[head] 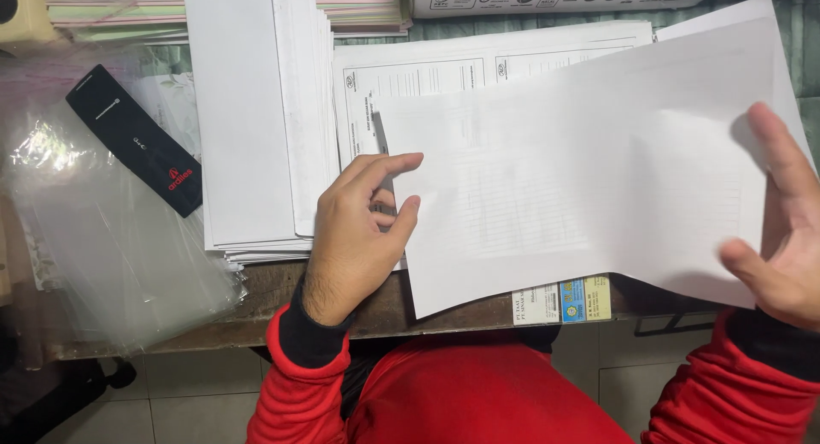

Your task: Folding printed documents and inserting them into self-adhesive envelopes for mailing.

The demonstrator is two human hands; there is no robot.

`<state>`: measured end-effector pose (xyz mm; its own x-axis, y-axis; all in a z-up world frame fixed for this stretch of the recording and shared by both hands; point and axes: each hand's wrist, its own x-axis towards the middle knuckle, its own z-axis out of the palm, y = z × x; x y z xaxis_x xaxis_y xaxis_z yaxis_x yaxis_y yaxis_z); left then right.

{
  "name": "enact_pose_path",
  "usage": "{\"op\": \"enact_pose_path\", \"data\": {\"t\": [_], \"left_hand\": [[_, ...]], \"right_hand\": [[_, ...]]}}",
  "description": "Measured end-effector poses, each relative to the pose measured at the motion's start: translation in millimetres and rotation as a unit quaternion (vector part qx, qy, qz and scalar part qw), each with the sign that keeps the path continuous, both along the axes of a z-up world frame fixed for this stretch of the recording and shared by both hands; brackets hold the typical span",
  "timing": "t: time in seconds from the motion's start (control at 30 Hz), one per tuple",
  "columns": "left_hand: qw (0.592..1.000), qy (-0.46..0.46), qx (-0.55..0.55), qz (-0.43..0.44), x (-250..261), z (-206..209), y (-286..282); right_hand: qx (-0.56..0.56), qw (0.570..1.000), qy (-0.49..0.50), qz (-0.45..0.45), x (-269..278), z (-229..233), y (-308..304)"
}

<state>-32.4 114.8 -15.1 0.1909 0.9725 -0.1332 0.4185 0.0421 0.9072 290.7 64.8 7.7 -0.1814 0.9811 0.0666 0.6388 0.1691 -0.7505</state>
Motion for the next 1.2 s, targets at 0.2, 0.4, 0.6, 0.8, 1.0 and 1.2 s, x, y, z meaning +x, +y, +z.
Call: {"op": "enact_pose_path", "data": {"t": [0.2, 0.4, 0.6, 0.8, 1.0, 1.2], "left_hand": [[1.000, -0.007, 0.017, -0.004, -1, -4, 0], [0.999, -0.043, 0.023, -0.024, 0, -5, 0], [0.990, -0.062, 0.072, -0.103, 2, -4, -1], [0.980, -0.070, 0.106, -0.151, 3, 1, -5], [0.987, -0.066, 0.085, -0.117, 1, -11, -6], [0.987, -0.076, 0.091, -0.109, 4, -7, -7]], "right_hand": [[0.086, 0.978, 0.049, 0.181, 73, -44, 29], [-0.035, 0.958, 0.258, 0.117, -63, -4, 16], [0.066, 0.996, -0.026, 0.050, -122, -8, 28], [0.082, 0.980, -0.011, 0.181, -115, -2, 48], [0.005, 0.959, 0.081, 0.271, -78, -3, 51], [-0.048, 0.989, 0.049, 0.135, -68, -18, 44]]}}
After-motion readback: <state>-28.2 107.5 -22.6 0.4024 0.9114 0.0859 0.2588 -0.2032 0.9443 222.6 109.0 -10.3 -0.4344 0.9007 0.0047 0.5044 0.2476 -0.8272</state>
